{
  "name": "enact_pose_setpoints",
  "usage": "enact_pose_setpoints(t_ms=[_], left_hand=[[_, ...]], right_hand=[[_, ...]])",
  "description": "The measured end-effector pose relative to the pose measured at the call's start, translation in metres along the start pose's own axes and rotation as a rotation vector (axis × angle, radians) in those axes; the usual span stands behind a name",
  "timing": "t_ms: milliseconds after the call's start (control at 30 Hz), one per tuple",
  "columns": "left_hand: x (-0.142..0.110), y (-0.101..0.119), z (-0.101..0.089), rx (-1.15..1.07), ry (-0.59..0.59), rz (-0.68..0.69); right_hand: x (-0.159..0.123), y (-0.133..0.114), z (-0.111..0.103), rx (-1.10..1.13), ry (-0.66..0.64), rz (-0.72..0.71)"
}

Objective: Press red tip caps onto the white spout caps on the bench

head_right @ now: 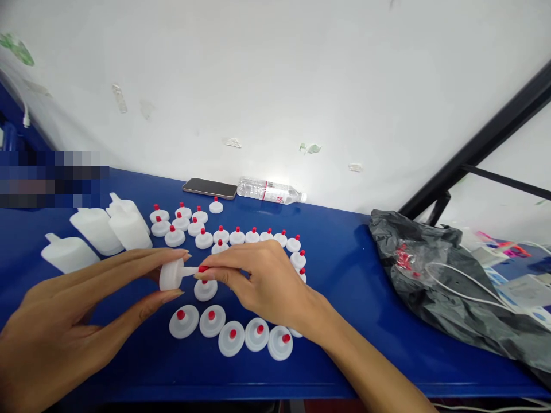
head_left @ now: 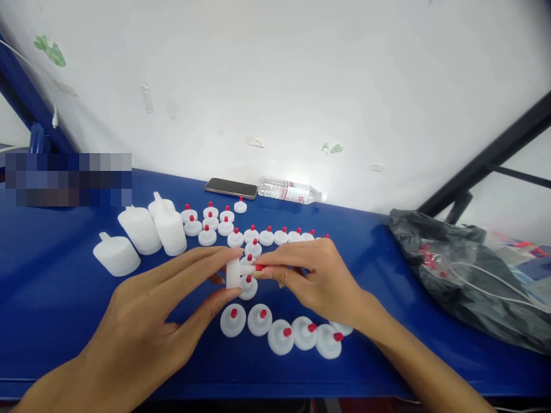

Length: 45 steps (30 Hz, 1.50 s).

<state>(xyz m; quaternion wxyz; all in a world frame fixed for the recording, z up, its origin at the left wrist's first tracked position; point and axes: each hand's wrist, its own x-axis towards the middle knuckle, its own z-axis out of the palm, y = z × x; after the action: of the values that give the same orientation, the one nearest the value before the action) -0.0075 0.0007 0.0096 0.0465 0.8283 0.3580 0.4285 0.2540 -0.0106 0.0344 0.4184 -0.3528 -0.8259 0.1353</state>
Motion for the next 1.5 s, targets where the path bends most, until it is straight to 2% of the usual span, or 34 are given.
enact_pose_setpoints(t_ms=[133, 267, 533, 700, 867, 1100, 1200, 1300, 1400, 1500], left_hand=[[-0.005, 0.002, 0.002, 0.006, 0.068, 0.1], [-0.011, 0.002, 0.001, 0.014, 0.071, 0.085], [-0.005, 0.006, 0.002, -0.103, 0.067, 0.018], [-0.009, 0.008, 0.005, -0.088, -0.029, -0.103], [-0.015, 0.008, 0.012, -0.097, -0.07, -0.138], [-0.003, 0.006, -0.001, -0.214, -0.055, -0.203], [0.003, 0.007, -0.001, -0.252, -0.041, -0.177], [0.003, 0.008, 0.003, -0.197, -0.048, -0.067], [-0.003, -0.005, 0.007, -0.059, -0.031, 0.009], [-0.01, -0.035, 0.012, 0.115, -0.077, -0.052]], right_hand=[[-0.005, 0.007, 0.005, -0.066, 0.038, -0.201], [-0.007, 0.007, 0.009, -0.154, 0.071, -0.287], [-0.009, 0.001, 0.008, -0.37, 0.087, -0.33], [-0.006, -0.011, 0.012, -0.489, 0.151, -0.329], [-0.003, -0.019, 0.015, -0.579, 0.175, -0.372], [-0.003, -0.018, 0.014, -0.63, 0.161, -0.402], [-0.003, -0.016, 0.012, -0.587, 0.137, -0.401], [-0.002, -0.017, 0.013, -0.581, 0.078, -0.424], [-0.002, -0.015, 0.012, -0.599, 0.077, -0.446], [0.0, -0.011, 0.003, -0.628, 0.123, -0.378]])
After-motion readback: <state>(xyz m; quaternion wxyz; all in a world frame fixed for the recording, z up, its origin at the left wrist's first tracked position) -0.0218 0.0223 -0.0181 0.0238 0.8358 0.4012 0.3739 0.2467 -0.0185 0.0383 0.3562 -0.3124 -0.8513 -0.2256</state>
